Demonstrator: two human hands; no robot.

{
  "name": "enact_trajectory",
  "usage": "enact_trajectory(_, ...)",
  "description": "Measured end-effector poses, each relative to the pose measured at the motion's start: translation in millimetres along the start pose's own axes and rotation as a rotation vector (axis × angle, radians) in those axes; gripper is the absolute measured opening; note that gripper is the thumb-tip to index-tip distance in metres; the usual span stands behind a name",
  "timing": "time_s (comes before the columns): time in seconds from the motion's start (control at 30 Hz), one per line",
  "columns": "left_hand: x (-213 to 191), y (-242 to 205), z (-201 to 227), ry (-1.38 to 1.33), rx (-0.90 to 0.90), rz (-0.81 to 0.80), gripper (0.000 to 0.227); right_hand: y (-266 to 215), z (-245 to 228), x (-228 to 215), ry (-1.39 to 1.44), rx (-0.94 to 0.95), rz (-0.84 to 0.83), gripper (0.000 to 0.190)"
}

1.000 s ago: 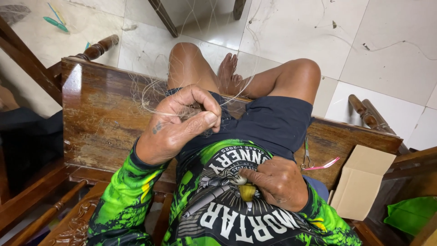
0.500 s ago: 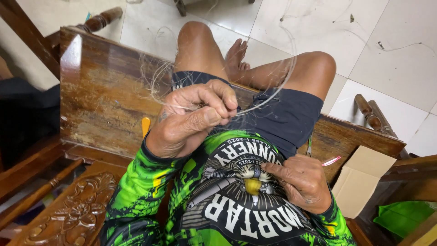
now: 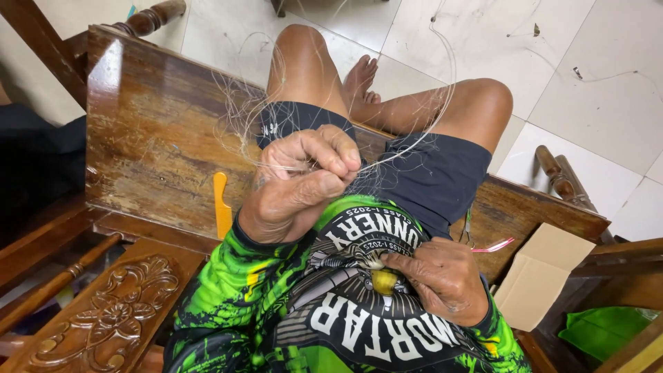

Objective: A person sits on a wooden bench untangling a large bundle of fishing line and assembling small connectors onto it.

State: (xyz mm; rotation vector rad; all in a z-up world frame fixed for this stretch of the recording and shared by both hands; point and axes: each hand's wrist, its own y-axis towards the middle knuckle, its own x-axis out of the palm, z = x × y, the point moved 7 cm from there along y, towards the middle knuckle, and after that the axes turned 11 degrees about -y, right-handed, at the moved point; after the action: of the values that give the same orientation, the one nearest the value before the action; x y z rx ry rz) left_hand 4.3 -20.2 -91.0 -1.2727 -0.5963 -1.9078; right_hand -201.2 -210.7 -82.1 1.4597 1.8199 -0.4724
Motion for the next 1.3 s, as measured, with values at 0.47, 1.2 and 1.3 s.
enact_trajectory(0.47, 7.2, -0.3, -2.3, 0.223, 0.073, 0.007, 0.009, 0.2, -7.7, 10.2, -0.054, -0.015, -0.022, 0.036)
enact_trajectory(1.2, 18.8, 2.7, -9.2, 0.175, 0.018, -0.058, 0.005, 3.3, -14.8, 17.2, -0.1, -0.045, -0.064, 0.051)
enact_trajectory(1.3, 21.1, 2.1, -9.8, 0.128, -0.003, -0.079, 0.008, 5.8, -13.9, 11.8, -0.043, -0.04, -0.01, 0.045)
